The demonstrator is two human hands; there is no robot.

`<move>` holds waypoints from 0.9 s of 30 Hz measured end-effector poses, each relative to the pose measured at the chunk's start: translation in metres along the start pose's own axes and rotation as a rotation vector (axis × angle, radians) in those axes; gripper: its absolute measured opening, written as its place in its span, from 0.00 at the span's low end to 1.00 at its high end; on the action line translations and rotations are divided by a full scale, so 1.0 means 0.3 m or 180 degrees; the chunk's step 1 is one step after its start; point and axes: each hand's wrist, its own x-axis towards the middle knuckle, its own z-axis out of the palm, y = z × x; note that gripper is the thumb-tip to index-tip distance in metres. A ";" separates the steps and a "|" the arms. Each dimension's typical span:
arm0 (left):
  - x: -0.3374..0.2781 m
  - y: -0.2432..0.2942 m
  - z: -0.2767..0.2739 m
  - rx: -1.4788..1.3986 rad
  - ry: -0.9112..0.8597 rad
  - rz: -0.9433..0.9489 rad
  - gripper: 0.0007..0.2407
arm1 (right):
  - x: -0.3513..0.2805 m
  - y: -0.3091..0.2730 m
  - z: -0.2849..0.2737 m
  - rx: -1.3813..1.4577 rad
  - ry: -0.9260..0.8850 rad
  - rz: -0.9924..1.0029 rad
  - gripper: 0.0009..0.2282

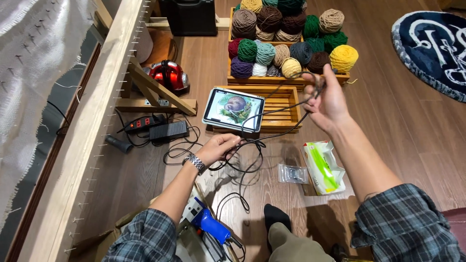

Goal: The person organizes yarn skeins into wooden crates, moves a chair, and unboxes a tufting gun. They handle multiple yarn colors, arrange them in crates, and unpack a new tool from a cardboard box.

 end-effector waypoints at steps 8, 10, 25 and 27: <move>0.043 -0.058 -0.122 -0.0975 0.0843 -0.0061 0.04 | 0.061 0.018 -0.177 -0.0349 0.0800 -0.0502 0.14; 0.031 -0.029 -0.138 -0.0946 0.0983 0.0137 0.05 | 0.103 0.033 -0.289 0.0647 0.0517 0.0053 0.15; -0.069 0.224 -0.097 -0.0387 0.1114 0.0182 0.07 | 0.013 -0.069 -0.429 -0.2387 0.1229 -0.0661 0.18; -0.066 0.216 -0.104 -0.0631 0.0867 0.0219 0.07 | -0.019 -0.037 -0.362 -0.2707 0.0927 -0.0496 0.20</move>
